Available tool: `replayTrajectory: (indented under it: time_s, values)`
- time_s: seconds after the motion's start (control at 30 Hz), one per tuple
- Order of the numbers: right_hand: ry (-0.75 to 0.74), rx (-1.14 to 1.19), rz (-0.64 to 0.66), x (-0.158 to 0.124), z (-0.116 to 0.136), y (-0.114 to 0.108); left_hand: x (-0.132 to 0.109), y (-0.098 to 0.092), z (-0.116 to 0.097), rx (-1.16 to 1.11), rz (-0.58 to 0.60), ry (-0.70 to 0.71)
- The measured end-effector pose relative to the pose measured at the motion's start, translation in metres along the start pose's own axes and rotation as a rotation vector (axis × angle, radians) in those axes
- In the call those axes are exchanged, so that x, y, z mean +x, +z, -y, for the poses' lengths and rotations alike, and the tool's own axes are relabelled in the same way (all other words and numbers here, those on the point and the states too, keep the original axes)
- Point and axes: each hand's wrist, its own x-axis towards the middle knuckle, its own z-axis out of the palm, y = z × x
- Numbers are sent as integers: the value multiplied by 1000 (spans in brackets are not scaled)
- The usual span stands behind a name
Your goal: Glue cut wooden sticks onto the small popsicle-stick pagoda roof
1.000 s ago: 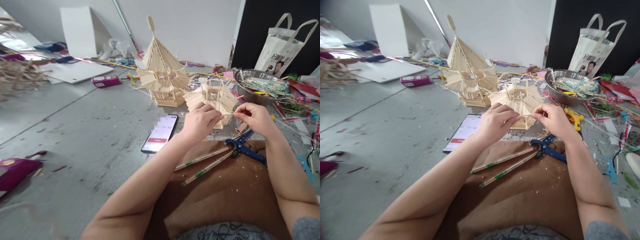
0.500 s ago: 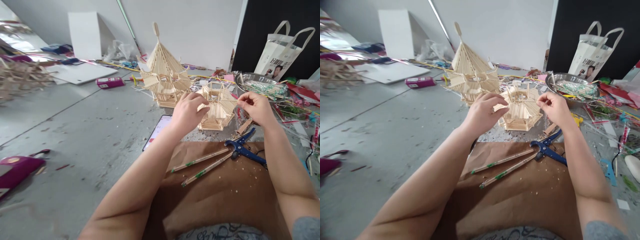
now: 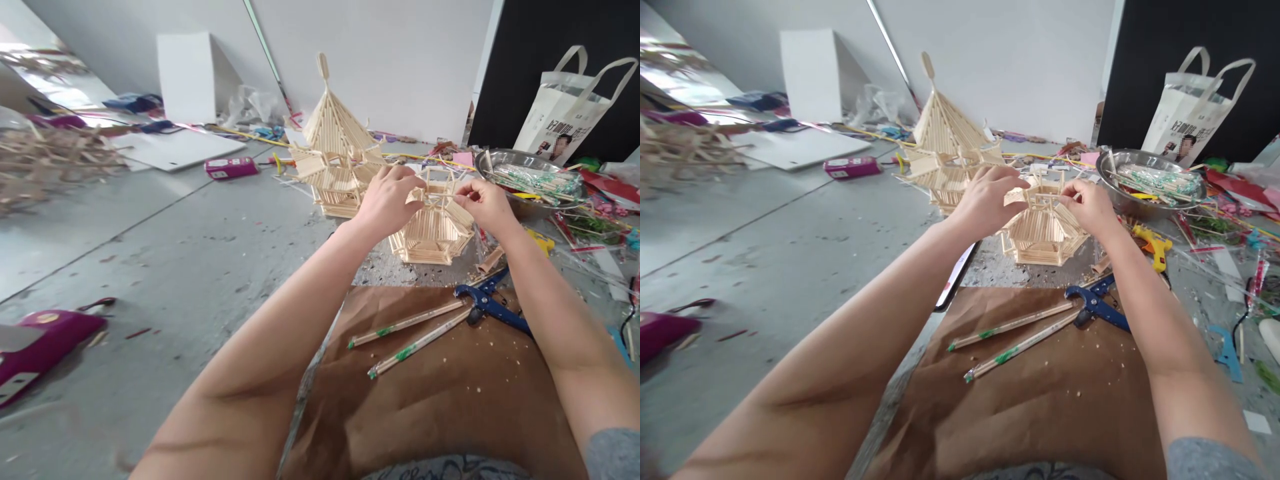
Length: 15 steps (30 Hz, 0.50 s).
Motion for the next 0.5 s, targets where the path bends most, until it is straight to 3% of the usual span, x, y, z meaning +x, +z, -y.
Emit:
replayTrajectory:
  time_s: [0.5]
  values:
    - [-49,47,-41,0,-4,6,14,10,9,13,-12,79]
